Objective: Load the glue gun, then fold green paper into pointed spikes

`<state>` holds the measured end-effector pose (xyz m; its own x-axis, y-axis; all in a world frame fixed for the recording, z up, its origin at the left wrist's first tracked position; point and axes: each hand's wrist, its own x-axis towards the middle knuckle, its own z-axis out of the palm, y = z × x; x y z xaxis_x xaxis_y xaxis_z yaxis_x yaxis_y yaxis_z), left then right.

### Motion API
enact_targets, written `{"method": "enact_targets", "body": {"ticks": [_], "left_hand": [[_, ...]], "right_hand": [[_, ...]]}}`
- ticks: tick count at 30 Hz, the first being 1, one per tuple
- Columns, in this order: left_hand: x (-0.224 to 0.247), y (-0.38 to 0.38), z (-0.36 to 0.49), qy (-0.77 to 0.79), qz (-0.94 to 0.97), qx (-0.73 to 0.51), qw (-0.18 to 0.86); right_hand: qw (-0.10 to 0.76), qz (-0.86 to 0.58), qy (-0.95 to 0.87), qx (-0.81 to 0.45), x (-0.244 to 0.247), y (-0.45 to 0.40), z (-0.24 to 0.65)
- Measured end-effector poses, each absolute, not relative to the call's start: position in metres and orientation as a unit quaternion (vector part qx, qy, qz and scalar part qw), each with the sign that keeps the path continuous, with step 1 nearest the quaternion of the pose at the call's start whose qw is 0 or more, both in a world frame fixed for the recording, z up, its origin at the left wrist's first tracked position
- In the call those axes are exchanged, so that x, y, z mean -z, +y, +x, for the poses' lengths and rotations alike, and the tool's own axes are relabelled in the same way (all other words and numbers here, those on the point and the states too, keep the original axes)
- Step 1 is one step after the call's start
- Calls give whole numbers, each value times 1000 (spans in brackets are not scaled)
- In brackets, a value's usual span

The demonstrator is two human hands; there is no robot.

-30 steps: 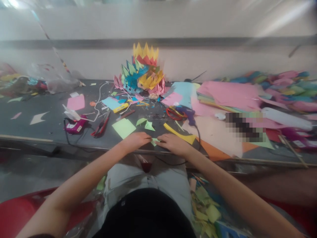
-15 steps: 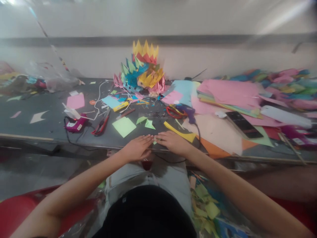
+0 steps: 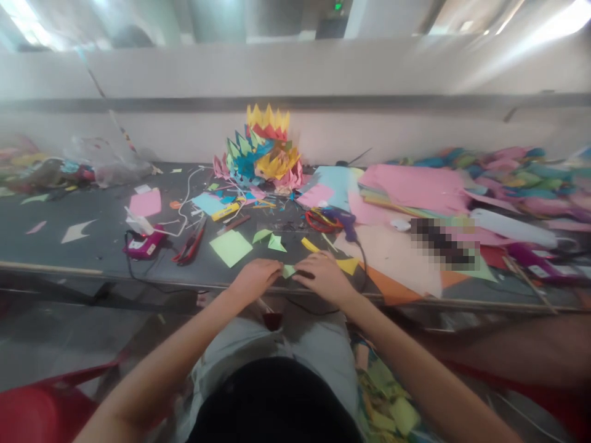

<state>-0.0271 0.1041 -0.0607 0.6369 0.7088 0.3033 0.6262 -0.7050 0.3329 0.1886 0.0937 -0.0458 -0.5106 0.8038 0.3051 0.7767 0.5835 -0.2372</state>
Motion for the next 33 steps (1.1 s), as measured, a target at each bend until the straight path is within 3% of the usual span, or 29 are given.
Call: {"method": "enact_targets", "body": {"ticks": [5, 13, 21, 33], "left_hand": [[65, 102, -24, 370, 890, -247, 102], [68, 100, -10, 475, 817, -303, 121], [67, 103, -11, 492, 825, -260, 98], [58, 93, 6, 568, 798, -194, 55]], "right_hand": [[235, -471, -848, -68, 56, 96, 181], [220, -534, -810, -103, 57, 93, 169], [171, -610, -770, -79, 53, 91, 152], [176, -638, -748, -55, 52, 82, 143]]}}
